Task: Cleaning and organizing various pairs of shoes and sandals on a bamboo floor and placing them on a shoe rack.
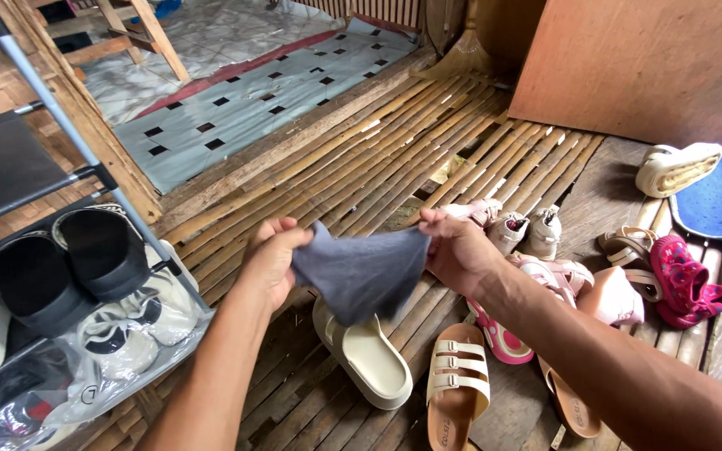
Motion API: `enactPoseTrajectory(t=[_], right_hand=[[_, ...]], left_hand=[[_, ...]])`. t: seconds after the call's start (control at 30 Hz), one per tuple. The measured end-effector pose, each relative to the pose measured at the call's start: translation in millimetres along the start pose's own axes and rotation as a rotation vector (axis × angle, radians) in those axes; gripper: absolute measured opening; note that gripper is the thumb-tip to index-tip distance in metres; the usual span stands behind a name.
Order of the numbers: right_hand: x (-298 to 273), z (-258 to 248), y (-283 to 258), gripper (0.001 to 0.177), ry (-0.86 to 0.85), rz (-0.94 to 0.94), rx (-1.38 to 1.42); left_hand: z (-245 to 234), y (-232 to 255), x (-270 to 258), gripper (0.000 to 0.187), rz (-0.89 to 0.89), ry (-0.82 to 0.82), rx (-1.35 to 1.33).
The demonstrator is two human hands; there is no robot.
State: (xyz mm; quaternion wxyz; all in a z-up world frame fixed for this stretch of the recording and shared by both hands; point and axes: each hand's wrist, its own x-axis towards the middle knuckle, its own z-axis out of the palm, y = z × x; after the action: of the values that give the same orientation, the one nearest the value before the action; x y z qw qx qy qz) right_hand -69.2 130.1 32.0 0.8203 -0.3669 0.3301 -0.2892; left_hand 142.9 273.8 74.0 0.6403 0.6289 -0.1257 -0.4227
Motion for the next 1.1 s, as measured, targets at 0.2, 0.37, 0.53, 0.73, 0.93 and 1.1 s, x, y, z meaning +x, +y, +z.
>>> enactPoseTrajectory(t=[0.2,0.37,0.53,0.73,0.93,1.1], right_hand=[[16.9,-8.6,6.3,0.008,-0.026,-0.053,0.105],[9.1,5.4,2.3,0.019,0.247,0.171,0.006],[39.8,-45.5,33.1,0.020,0.059,0.300,-0.203],[32.1,-55.9,36.8,0.019,0.045,0.440,-0.472],[11.2,-33.8,10.8,0.031,0.007,0.478,-0.618],[14.4,-25.8,-6.0,0.019,0.019,0.125,-0.261]], left_hand=[[-37.7,-47.6,65.2,0.057,0.047,-0.243,-0.203],[-28.6,-40.4,53.6,0.047,-0.030,-0.174,-0.049],[-29.0,-48.0,42.4,0.032,-0.235,-0.087,0.868],[-39.6,-63.7,65.5,0.039,-0.352,-0.134,0.633],[-41.2,-54.2,71.9,0.047,0.255,-0.133,1.164],[-32.3,-32.9,52.4,0.022,-0.157,-0.240,0.970]])
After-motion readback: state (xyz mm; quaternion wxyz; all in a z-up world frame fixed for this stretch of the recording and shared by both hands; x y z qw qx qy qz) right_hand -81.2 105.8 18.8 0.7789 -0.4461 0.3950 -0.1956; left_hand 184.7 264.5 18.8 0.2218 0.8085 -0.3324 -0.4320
